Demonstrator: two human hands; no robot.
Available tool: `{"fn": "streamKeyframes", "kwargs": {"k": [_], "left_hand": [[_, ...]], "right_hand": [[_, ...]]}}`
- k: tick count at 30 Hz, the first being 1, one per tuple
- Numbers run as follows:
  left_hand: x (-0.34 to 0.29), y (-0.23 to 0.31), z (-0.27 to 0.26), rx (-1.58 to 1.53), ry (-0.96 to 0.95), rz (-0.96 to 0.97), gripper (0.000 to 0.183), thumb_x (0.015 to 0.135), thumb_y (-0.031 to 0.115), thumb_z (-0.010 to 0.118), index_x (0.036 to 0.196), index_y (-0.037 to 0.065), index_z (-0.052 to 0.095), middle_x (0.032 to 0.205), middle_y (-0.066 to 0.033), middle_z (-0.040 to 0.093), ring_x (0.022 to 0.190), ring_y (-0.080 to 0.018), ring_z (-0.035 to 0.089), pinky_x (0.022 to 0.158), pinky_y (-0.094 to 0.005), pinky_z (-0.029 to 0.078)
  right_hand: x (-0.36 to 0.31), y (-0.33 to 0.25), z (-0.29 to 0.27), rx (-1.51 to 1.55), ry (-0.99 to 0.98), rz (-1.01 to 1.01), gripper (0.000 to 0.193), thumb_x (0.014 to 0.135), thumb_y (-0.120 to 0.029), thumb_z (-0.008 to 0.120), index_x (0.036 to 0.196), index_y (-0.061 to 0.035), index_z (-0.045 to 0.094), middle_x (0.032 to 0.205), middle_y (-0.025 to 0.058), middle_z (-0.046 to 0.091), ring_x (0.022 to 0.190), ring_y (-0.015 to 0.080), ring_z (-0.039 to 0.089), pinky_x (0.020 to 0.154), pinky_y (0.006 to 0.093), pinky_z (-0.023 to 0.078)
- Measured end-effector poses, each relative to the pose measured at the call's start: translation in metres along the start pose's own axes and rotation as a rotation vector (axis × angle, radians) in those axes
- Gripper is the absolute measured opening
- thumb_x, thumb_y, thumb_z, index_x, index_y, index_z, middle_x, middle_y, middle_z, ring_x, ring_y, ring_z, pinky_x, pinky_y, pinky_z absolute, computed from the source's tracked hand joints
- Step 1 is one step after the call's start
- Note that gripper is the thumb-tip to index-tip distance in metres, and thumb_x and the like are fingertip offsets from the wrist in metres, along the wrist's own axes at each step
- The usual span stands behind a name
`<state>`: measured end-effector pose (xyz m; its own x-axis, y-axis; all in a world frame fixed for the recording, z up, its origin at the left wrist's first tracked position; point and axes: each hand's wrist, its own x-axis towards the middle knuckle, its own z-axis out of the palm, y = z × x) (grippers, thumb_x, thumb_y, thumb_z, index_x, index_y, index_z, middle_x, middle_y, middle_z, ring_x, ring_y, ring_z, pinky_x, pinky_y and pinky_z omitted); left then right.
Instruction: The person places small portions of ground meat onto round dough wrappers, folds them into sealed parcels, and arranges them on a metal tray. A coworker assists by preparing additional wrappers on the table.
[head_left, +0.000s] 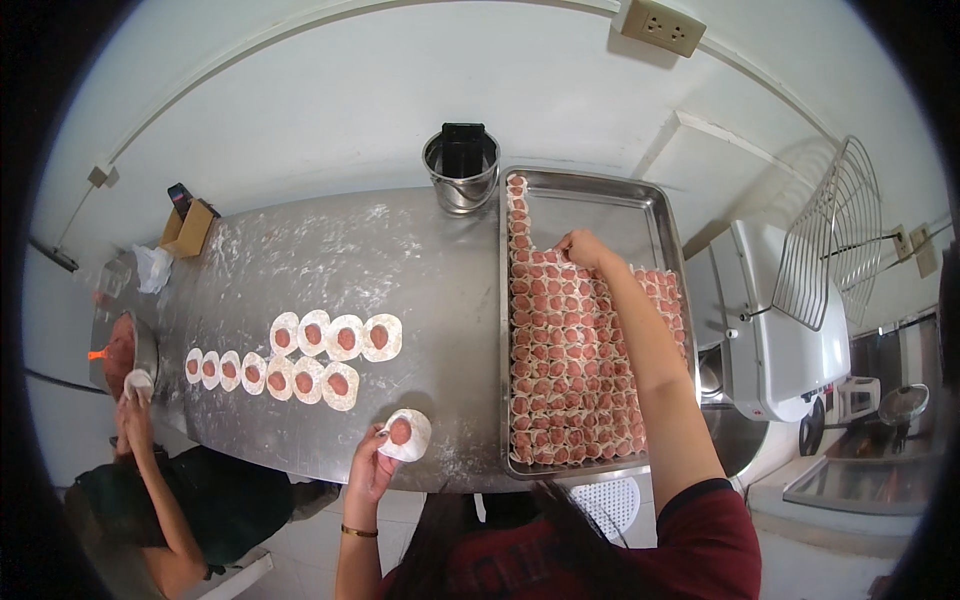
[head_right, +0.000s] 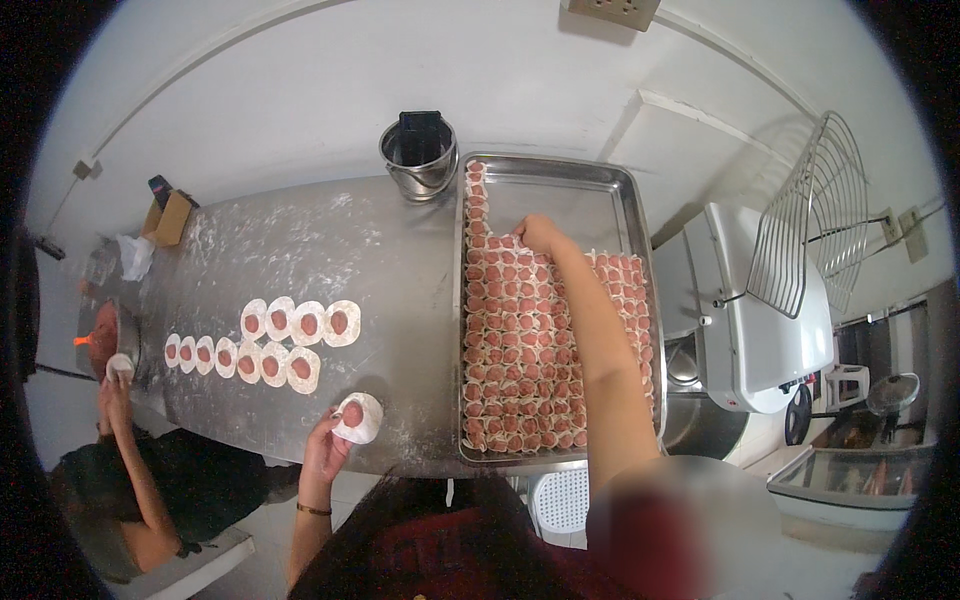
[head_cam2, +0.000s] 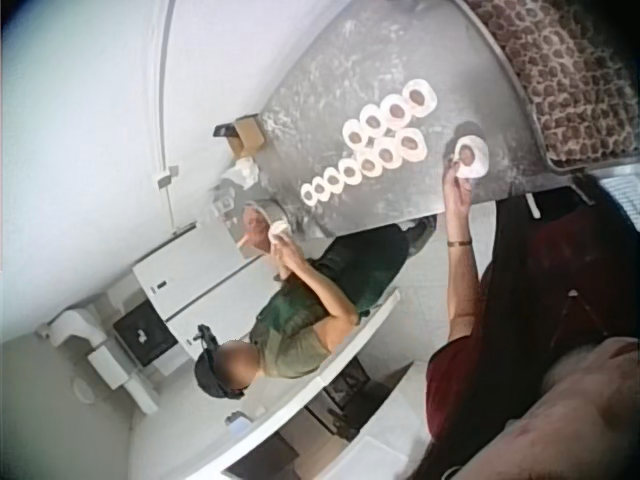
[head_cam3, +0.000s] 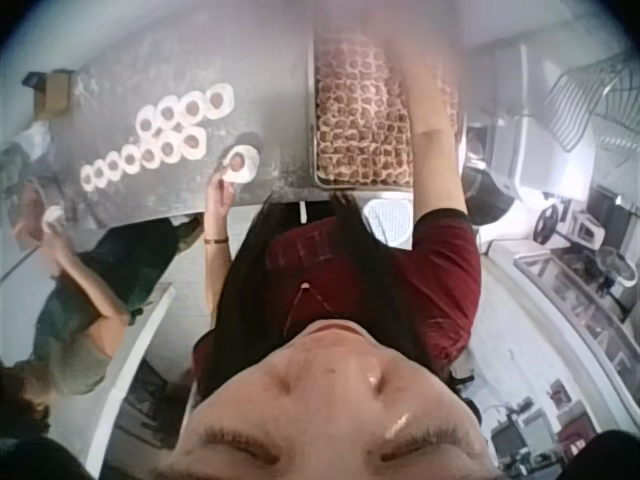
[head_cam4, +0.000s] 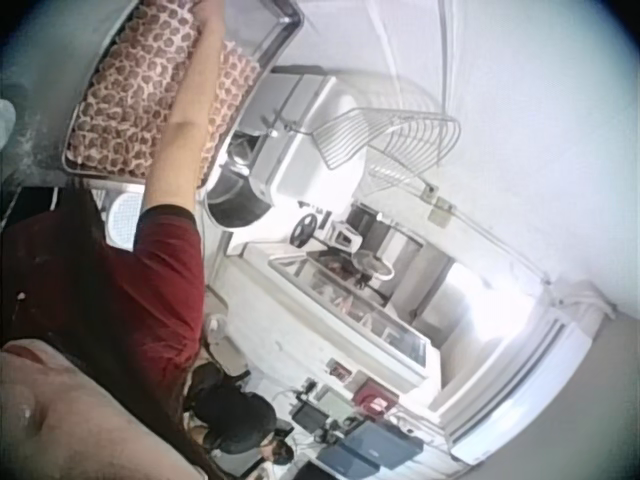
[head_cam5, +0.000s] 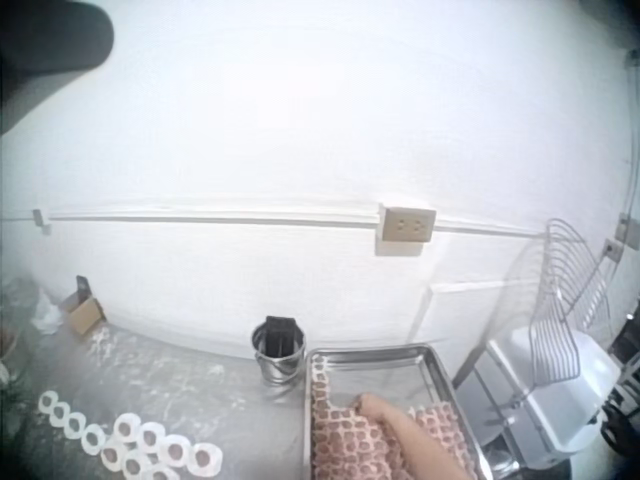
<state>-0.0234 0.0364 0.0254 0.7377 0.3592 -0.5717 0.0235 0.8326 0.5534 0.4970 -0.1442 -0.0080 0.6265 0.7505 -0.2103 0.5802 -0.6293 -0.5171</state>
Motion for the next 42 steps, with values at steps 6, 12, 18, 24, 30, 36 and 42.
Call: {"fn": "streamKeyframes", "kwargs": {"k": [6,12,18,24,30,36,42], "left_hand": [[-0.001,-0.016,-0.004,0.008,-0.011,0.000,0.037,0.085,0.011,0.051,0.119,0.000,0.041,0.116,-0.0144,0.053,0.106,-0.0245,0.057,0.090,-0.0363,0.049],[-0.004,-0.011,0.007,0.076,0.023,-0.013,0.041,0.086,0.013,0.049,0.123,-0.001,0.039,0.119,-0.0154,0.052,0.106,-0.0240,0.057,0.087,-0.0346,0.051],[-0.005,-0.007,0.005,0.062,-0.012,-0.014,0.042,0.086,0.012,0.050,0.124,-0.003,0.040,0.115,-0.0146,0.055,0.101,-0.0214,0.060,0.085,-0.0319,0.051],[-0.004,-0.007,0.003,0.055,-0.019,-0.026,0.040,0.087,0.012,0.049,0.124,-0.002,0.040,0.115,-0.0139,0.055,0.100,-0.0202,0.060,0.084,-0.0314,0.052],[-0.007,0.000,-0.001,0.087,-0.050,-0.025,0.039,0.088,0.013,0.048,0.124,0.000,0.040,0.117,-0.0126,0.054,0.103,-0.0206,0.058,0.085,-0.0320,0.051],[0.007,0.006,0.006,0.078,-0.116,-0.011,0.035,0.088,0.011,0.046,0.122,0.002,0.043,0.118,-0.0117,0.054,0.109,-0.0213,0.054,0.090,-0.0353,0.046],[0.012,0.025,0.032,0.044,-0.178,0.078,0.029,0.090,0.009,0.042,0.119,0.003,0.043,0.114,-0.0073,0.054,0.104,-0.0158,0.055,0.085,-0.0314,0.047]], "right_hand": [[-0.008,-0.028,-0.014,-0.100,-0.035,-0.029,0.034,0.070,0.000,0.057,0.099,-0.0092,0.070,0.088,0.0155,0.068,0.078,0.0275,0.066,0.073,0.0336,0.051],[-0.009,-0.023,-0.014,-0.041,-0.063,-0.016,0.041,0.070,-0.001,0.056,0.105,-0.0158,0.069,0.095,0.0151,0.068,0.080,0.0265,0.065,0.074,0.0323,0.050],[-0.009,-0.026,-0.013,-0.100,-0.122,-0.035,0.045,0.070,0.000,0.055,0.108,-0.0201,0.068,0.096,0.0138,0.067,0.082,0.0252,0.064,0.075,0.0311,0.050],[-0.011,-0.014,-0.004,0.085,0.012,-0.008,0.035,0.074,-0.001,0.051,0.103,-0.0089,0.069,0.086,0.0140,0.068,0.076,0.0224,0.063,0.070,0.0319,0.050],[-0.016,-0.011,-0.003,0.004,-0.004,0.142,0.031,0.075,-0.007,0.055,0.103,-0.0057,0.068,0.084,0.0206,0.067,0.075,0.0263,0.065,0.070,0.0346,0.050],[-0.027,0.000,0.008,-0.148,0.479,-0.003,0.034,0.083,-0.010,0.051,0.114,0.0001,0.060,0.090,0.0086,0.068,0.068,0.0184,0.063,0.063,0.0323,0.051],[-0.124,-0.177,0.107,1.029,-0.148,0.068,0.032,0.093,-0.018,0.051,0.120,-0.0017,0.054,0.111,0.0061,0.060,0.103,0.0161,0.058,0.082,0.0333,0.048]]}}
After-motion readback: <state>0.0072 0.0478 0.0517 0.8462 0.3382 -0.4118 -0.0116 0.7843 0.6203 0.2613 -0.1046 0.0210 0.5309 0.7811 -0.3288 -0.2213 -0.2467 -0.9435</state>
